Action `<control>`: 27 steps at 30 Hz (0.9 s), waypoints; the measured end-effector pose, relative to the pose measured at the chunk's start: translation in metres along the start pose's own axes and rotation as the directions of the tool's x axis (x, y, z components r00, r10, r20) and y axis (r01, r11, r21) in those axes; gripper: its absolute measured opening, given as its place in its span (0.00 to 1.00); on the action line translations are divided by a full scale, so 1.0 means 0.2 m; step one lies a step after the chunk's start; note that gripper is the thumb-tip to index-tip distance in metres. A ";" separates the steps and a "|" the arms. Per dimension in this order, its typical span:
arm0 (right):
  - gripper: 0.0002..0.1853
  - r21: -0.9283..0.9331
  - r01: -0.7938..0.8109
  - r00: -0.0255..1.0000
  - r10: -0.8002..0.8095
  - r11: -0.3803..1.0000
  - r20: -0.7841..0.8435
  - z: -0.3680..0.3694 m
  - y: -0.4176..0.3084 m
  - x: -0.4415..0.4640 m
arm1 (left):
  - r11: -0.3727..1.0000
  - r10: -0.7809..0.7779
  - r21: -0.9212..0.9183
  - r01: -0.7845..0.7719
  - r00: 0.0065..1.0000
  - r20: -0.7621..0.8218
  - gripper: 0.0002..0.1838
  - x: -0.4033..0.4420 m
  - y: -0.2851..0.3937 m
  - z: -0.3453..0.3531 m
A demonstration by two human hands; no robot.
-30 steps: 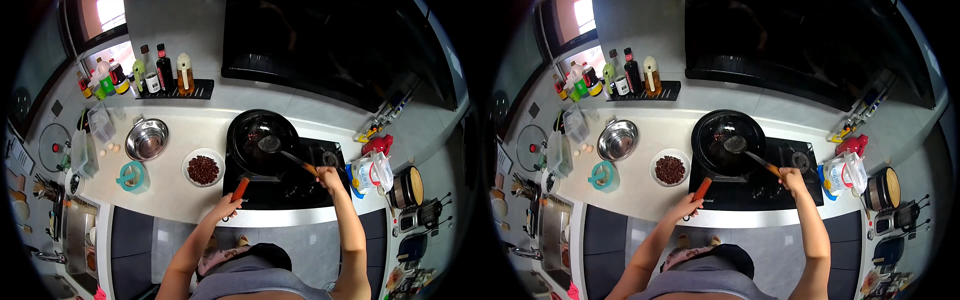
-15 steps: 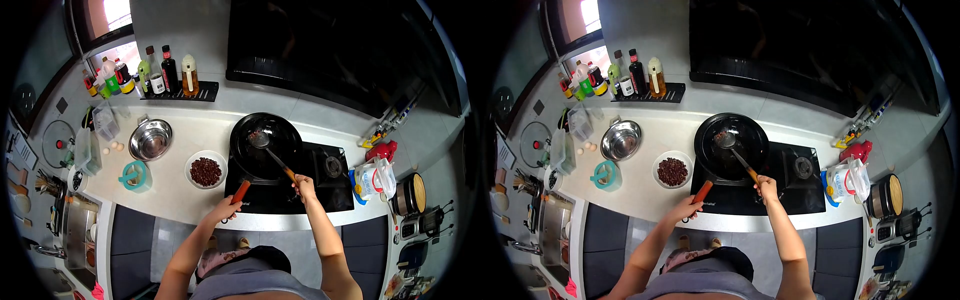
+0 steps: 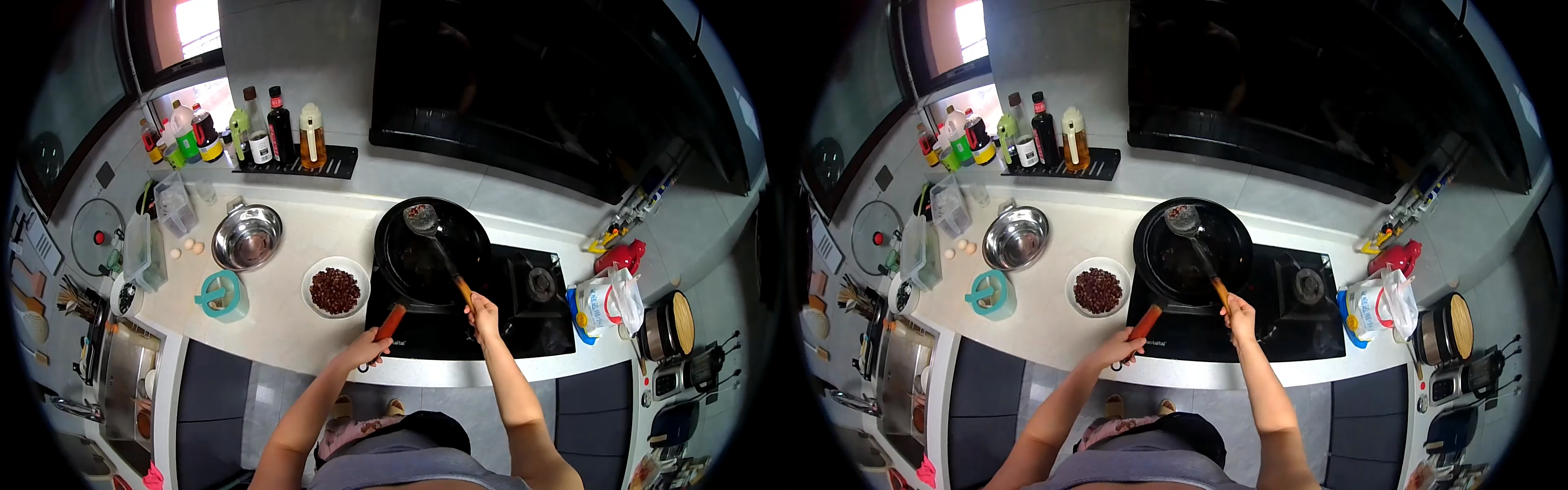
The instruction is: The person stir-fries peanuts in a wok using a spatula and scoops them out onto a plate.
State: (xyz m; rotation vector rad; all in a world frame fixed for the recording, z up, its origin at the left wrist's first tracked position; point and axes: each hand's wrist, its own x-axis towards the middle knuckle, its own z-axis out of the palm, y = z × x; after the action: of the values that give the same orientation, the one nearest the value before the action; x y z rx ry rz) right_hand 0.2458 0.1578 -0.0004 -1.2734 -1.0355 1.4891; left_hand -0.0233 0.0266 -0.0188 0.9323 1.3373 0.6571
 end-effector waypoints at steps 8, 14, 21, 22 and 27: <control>0.10 -0.192 -0.148 0.985 0.161 0.970 0.055 -0.40 -0.33 -0.23 | 1.000 0.005 0.003 -0.005 1.000 0.005 0.17 0.01 -0.01 0.00; 0.10 -0.378 -0.231 0.962 0.268 0.896 0.048 -0.38 -0.45 -0.14 | 1.000 0.006 0.005 -0.006 1.000 0.007 0.17 -0.01 0.01 0.00; 0.10 -0.245 -0.253 0.958 0.277 0.936 0.073 -0.21 -0.33 0.06 | 1.000 -0.004 -0.001 0.004 1.000 0.002 0.17 0.00 0.01 0.00; 0.10 -0.219 -0.253 0.959 0.274 0.942 0.071 -0.20 -0.30 0.08 | 1.000 -0.008 0.000 0.008 1.000 0.005 0.17 0.01 0.00 0.00; 0.13 -0.106 -0.205 0.977 0.210 0.973 0.042 -0.13 -0.14 0.15 | 1.000 -0.009 0.021 0.008 1.000 0.020 0.18 0.02 -0.02 -0.01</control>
State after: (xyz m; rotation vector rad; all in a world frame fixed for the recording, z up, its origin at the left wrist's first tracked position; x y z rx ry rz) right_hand 0.2730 0.1941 0.0155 -1.4580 -1.0488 1.6527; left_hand -0.0259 0.0287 -0.0238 0.9472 1.3316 0.6266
